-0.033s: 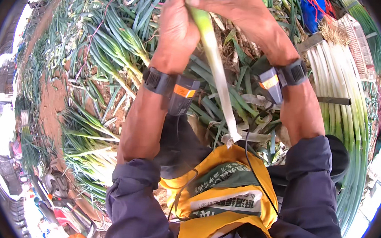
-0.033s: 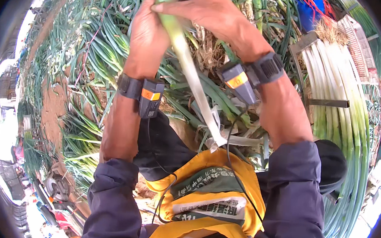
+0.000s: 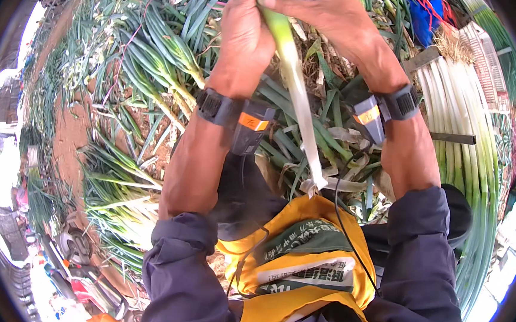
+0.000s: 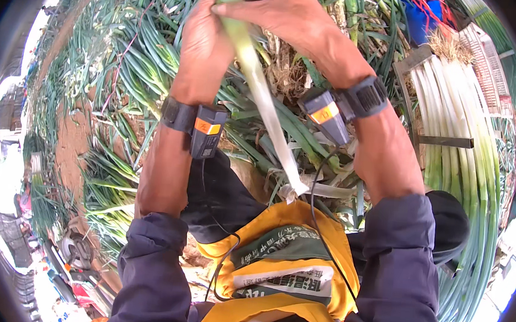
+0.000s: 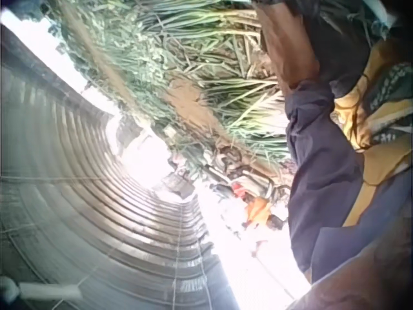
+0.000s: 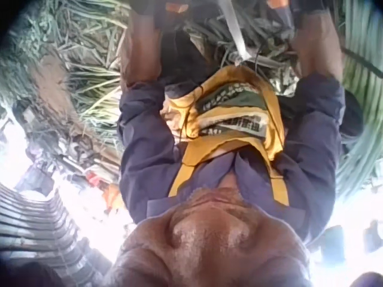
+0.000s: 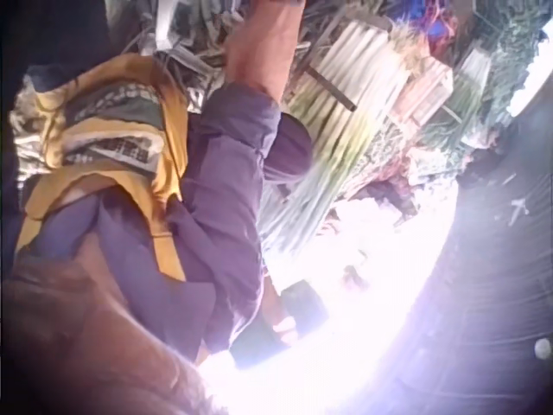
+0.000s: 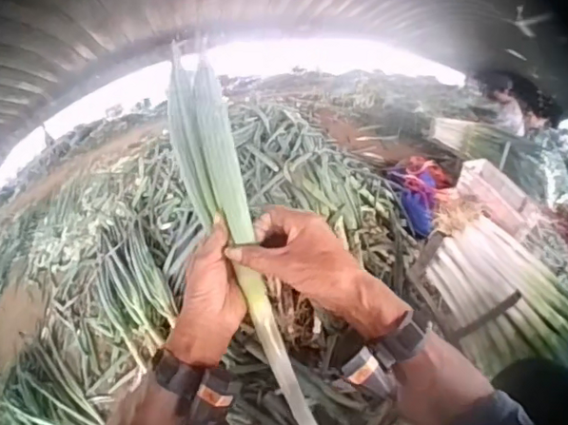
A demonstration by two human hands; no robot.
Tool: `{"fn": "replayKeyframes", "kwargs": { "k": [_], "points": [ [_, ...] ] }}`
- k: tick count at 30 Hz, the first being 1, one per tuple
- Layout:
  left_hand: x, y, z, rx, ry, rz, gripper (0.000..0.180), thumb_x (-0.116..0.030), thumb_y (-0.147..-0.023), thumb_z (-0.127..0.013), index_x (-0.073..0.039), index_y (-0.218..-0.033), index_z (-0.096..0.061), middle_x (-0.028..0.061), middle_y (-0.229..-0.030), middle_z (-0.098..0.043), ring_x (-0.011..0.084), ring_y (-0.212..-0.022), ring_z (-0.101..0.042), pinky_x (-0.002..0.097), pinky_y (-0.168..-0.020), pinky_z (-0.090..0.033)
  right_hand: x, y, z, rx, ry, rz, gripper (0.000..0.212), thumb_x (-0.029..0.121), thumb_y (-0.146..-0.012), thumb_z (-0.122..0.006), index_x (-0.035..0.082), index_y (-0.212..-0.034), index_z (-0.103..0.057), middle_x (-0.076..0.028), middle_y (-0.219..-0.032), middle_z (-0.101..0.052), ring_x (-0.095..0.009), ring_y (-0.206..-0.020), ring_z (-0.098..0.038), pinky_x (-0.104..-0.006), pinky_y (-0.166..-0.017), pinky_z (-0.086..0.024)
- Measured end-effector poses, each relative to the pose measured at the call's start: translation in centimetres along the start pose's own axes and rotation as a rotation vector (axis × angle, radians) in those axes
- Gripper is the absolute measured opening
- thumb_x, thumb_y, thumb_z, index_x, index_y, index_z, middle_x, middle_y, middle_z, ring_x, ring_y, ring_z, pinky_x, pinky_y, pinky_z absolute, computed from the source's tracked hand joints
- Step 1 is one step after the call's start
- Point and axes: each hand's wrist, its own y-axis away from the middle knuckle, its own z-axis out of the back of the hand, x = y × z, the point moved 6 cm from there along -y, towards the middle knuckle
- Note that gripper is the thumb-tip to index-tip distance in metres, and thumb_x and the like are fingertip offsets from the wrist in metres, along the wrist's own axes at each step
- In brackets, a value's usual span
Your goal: Trimming the ends of leeks with a knife and bundling them together in an agricultural setting.
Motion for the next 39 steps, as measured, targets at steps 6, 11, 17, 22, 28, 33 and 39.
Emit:
{"fn": "replayKeyframes", "kwargs": {
  "k": [6, 11, 17, 22, 28, 33, 39],
  "points": [
    [-0.4, -1.3, 0.9, -0.017, -0.147, 0.010, 0.022, -0.013, -0.101, -0.059, -0.003, -0.120, -0.062, 0.0051, -0.097, -0.067, 0.0186, -0.087, -0.066, 0.0337, -0.076, -0.058, 0.7, 0.9, -0.1, -0.161, 0.265, 0.031, 0.018, 0.014, -0.089, -0.073, 0.003, -0.086, -0.059, -0.002, -0.075, -0.060, -0.006, -0.072, -0.052, -0.0271, -0.061, -0.046],
    [0.3, -0.8, -1.0, 0.050, -0.079, 0.136, 0.022, 0.000, -0.094, -0.061, -0.005, -0.115, -0.056, 0.0149, -0.104, -0.063, 0.0269, -0.091, -0.064, 0.0428, -0.083, -0.053, -1.9, 0.5, 3.5, -0.194, 0.095, -0.019, 0.016, 0.013, -0.091, -0.073, 0.004, -0.088, -0.060, 0.000, -0.076, -0.060, -0.006, -0.070, -0.053, -0.0242, -0.060, -0.044],
    [-2.0, -0.5, -1.1, 0.056, -0.256, -0.050, 0.029, -0.007, -0.098, -0.064, -0.006, -0.126, -0.057, 0.0047, -0.097, -0.066, 0.0177, -0.083, -0.066, 0.0339, -0.067, -0.058, -0.6, 3.9, 2.0, -0.276, -0.429, -0.003, 0.012, 0.005, -0.091, -0.072, 0.006, -0.089, -0.060, 0.001, -0.077, -0.062, -0.006, -0.065, -0.055, -0.0236, -0.057, -0.043],
    [-4.5, -1.7, 1.3, -0.112, -0.141, -0.147, 0.016, -0.016, -0.101, -0.063, -0.003, -0.111, -0.060, 0.0042, -0.091, -0.059, 0.0163, -0.078, -0.059, 0.0306, -0.070, -0.056, -1.4, 7.9, 3.7, -0.201, -0.642, -0.087, 0.012, 0.006, -0.089, -0.075, 0.011, -0.090, -0.064, -0.003, -0.095, -0.071, -0.014, -0.093, -0.070, -0.0329, -0.084, -0.056],
    [-6.9, -2.6, 3.4, -0.147, -0.085, -0.210, 0.019, -0.020, -0.101, -0.062, -0.002, -0.107, -0.061, 0.0042, -0.087, -0.056, 0.0152, -0.078, -0.058, 0.0287, -0.068, -0.055, -4.0, 14.9, 6.9, -0.191, -0.727, -0.285, 0.020, 0.014, -0.095, -0.067, 0.003, -0.110, -0.060, -0.008, -0.103, -0.068, -0.016, -0.090, -0.068, -0.0315, -0.083, -0.057],
    [-9.0, -2.4, 3.9, -0.098, -0.246, -0.294, 0.017, -0.017, -0.101, -0.063, -0.005, -0.112, -0.061, 0.0035, -0.089, -0.058, 0.0137, -0.076, -0.058, 0.0274, -0.065, -0.054, -8.5, 19.7, 8.9, -0.002, -0.162, -0.537, 0.014, 0.016, -0.094, -0.069, 0.005, -0.099, -0.061, -0.010, -0.094, -0.069, -0.018, -0.081, -0.069, -0.0324, -0.075, -0.057],
    [-7.9, -2.1, 3.2, -0.167, -0.327, -0.274, 0.019, -0.017, -0.099, -0.065, -0.005, -0.114, -0.060, 0.0025, -0.088, -0.059, 0.0135, -0.075, -0.058, 0.0263, -0.064, -0.053, -9.2, 18.4, 5.1, -0.206, 0.452, -0.338, 0.025, 0.017, -0.087, -0.075, 0.003, -0.107, -0.070, -0.014, -0.094, -0.068, -0.027, -0.082, -0.068, -0.0334, -0.072, -0.055]
  ]
}}
